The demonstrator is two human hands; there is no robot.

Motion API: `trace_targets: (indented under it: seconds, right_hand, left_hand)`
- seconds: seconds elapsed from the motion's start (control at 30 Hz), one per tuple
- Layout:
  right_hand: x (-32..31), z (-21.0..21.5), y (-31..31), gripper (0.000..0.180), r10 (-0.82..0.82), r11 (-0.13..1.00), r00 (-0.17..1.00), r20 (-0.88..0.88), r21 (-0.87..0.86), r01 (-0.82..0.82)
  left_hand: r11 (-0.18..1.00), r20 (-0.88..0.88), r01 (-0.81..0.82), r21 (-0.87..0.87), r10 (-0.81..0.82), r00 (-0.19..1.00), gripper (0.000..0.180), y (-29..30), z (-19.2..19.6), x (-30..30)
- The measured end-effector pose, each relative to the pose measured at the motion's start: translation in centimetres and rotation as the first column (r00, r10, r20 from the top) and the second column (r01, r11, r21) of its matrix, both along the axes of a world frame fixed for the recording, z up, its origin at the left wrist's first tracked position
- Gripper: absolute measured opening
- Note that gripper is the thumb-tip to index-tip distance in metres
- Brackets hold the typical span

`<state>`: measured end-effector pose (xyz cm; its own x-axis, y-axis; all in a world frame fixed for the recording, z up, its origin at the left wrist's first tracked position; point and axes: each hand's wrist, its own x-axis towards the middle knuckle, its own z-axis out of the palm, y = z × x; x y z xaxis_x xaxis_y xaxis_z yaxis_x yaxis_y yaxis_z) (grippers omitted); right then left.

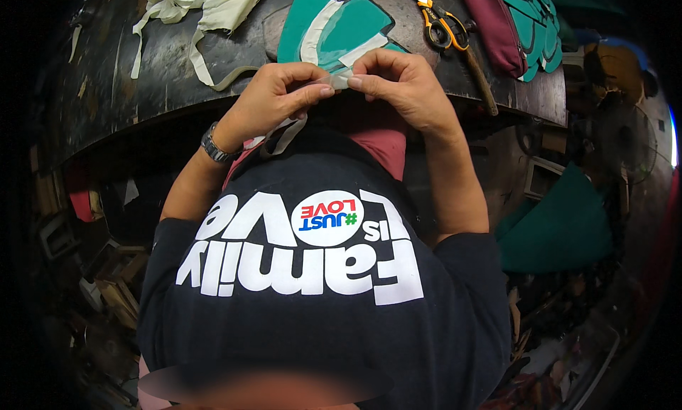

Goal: The person repeatedly places white fabric strips onto green fabric pieces, trims the edges with scissors, and presses the seams with a hammer. The process is repeated multiple times on the same work surface.

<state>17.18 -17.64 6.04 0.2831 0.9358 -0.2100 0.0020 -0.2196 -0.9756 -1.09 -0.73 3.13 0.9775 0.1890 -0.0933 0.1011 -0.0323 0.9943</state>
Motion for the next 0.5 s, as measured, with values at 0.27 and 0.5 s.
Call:
trace_targets:
  seconds: [0.27,0.5]
  right_hand:
    - [-1.1,-1.9,0.6,0.012,-0.146,0.989,0.904,0.401,0.077,0.126]
    - [-1.9,-3.5,2.8,0.013,-0.144,0.989,0.695,0.705,0.079,0.124]
  left_hand:
    - [0.940,0.073,-0.220,0.261,0.208,0.976,0.021,-0.8,-0.4,-0.7]
    - [0.891,0.061,-0.249,0.380,0.244,0.968,0.020,0.3,-1.6,0.1]
